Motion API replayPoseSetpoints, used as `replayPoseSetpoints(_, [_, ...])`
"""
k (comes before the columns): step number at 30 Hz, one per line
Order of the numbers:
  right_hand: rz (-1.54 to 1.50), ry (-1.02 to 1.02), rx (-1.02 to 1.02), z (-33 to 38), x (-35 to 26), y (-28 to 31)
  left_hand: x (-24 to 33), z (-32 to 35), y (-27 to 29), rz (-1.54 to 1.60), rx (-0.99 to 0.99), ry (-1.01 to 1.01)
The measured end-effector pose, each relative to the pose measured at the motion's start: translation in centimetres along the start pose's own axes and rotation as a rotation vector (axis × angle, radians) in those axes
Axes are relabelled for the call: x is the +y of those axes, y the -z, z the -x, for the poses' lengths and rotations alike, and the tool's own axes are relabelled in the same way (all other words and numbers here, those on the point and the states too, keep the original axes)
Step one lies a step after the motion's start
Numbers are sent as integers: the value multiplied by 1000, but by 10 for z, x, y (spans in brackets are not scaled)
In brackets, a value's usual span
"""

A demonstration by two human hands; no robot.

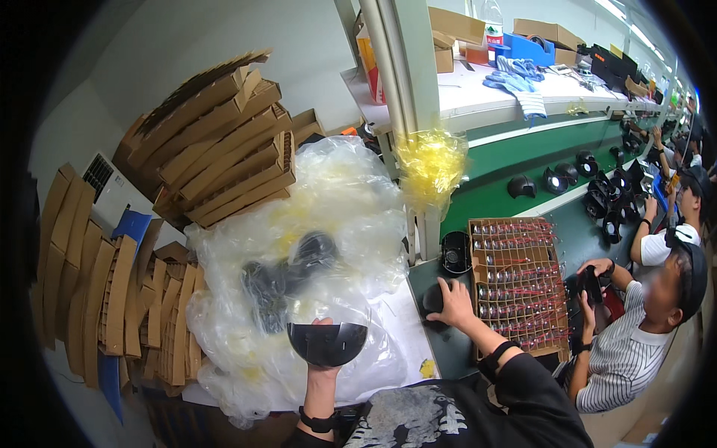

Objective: Assembling and inspecting black plastic hemispherical casings at a factory workstation.

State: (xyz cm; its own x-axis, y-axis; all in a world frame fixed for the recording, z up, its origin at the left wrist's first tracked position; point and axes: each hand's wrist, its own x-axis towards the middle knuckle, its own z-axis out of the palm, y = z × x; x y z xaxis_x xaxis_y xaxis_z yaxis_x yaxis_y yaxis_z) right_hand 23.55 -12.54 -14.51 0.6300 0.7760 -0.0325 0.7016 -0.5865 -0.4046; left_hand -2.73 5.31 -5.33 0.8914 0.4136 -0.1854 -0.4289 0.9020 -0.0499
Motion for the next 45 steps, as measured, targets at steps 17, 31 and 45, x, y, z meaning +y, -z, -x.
replayPoseSetpoints(17, [-913,631,-125,32,-144,145,0,2,-22,303,-250,174])
replayPoseSetpoints(31, [-1463,609,783,104,-72,233,-6,-73,-144,-175,238,-304])
replayPoseSetpoints(45, [-1593,72,506,23,-3,201,-72,-127,-26,-480,340,281])
